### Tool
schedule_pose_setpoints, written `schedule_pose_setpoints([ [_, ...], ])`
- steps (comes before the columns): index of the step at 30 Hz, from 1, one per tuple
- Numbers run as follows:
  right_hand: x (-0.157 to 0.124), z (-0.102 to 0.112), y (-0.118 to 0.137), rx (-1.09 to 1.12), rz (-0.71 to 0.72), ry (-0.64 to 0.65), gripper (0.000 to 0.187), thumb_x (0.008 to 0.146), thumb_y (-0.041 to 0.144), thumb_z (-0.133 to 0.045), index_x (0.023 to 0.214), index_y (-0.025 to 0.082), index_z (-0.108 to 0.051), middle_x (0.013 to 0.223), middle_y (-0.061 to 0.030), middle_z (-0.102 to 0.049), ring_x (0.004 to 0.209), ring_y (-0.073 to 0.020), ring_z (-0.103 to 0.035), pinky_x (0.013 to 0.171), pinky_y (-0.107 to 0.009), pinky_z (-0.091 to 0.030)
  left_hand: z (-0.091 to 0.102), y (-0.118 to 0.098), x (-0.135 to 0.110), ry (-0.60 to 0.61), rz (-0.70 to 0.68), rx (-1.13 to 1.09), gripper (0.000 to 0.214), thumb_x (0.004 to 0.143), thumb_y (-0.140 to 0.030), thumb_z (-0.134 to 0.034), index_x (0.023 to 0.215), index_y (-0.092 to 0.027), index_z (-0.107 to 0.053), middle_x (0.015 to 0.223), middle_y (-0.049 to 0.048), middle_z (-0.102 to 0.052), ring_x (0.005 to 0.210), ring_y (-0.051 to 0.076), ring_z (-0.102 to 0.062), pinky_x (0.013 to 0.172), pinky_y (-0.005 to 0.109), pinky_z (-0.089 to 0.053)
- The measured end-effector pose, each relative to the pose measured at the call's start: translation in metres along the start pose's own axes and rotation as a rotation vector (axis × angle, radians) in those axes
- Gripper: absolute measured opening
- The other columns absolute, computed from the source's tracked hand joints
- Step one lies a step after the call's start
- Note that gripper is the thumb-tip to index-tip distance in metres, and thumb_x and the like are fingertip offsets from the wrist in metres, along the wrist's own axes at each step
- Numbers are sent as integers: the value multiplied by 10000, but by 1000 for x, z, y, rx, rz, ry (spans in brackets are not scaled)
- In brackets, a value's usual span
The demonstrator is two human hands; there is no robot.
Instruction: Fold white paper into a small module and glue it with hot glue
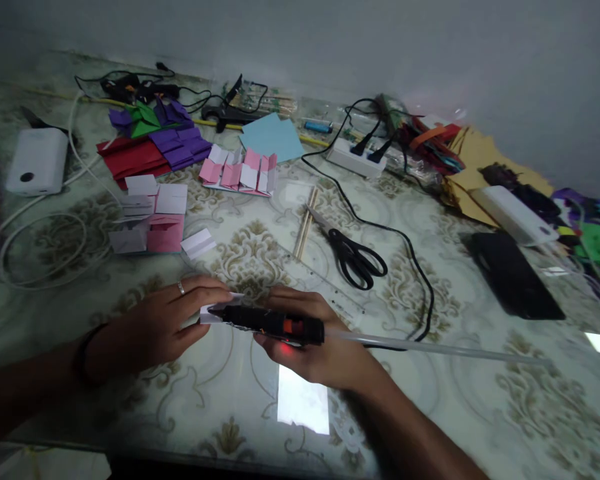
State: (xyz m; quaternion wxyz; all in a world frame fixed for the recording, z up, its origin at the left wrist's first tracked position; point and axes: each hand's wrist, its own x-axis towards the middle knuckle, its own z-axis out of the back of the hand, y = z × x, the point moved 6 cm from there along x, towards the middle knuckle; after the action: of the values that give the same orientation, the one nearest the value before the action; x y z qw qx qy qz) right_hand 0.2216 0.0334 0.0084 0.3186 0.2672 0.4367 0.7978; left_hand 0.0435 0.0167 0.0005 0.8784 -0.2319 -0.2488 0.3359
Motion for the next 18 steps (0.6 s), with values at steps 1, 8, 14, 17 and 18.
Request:
schedule_pose_setpoints([
  [1, 0, -1, 0, 1, -3, -6, 239, 930, 207, -633, 713, 215, -533, 670, 5, -524, 653, -164, -515, 597, -299, -421, 0, -1, 0, 3, 6, -4, 410, 915, 5, -493, 1288, -150, -561, 1272, 122, -691, 1246, 227, -650, 1112, 361, -542],
  [8, 1, -5, 1, 5, 3, -13, 250, 922, 205, -624, 698, 222, -517, 652, 17, -485, 616, -156, -477, 555, -297, -379, -1, -1, 0, 8, 29, -46, 438, 895, 14, -504, 1287, -180, -531, 1269, 96, -698, 1231, 231, -657, 1102, 370, -549],
  [14, 3, -7, 1, 18, 3, -9, 285, 923, 192, -619, 671, 225, -492, 634, 20, -470, 608, -159, -471, 574, -303, -377, -1, -3, 0, 20, 19, -17, 420, 904, 14, -492, 1288, -153, -532, 1266, 115, -690, 1236, 227, -654, 1104, 358, -544],
  [17, 3, -7, 0, 25, -4, -3, 289, 924, 195, -621, 672, 225, -483, 638, 23, -460, 596, -155, -455, 563, -299, -356, 0, -3, 0, 11, 12, -22, 432, 897, 8, -489, 1289, -167, -538, 1263, 103, -694, 1228, 224, -659, 1104, 342, -542],
  [18, 2, -8, -1, 27, -10, 3, 287, 926, 197, -618, 676, 225, -482, 643, 22, -461, 596, -153, -453, 560, -298, -351, 0, -3, 0, 2, 7, -23, 435, 894, 8, -488, 1287, -173, -540, 1259, 98, -696, 1222, 221, -661, 1100, 336, -544],
])
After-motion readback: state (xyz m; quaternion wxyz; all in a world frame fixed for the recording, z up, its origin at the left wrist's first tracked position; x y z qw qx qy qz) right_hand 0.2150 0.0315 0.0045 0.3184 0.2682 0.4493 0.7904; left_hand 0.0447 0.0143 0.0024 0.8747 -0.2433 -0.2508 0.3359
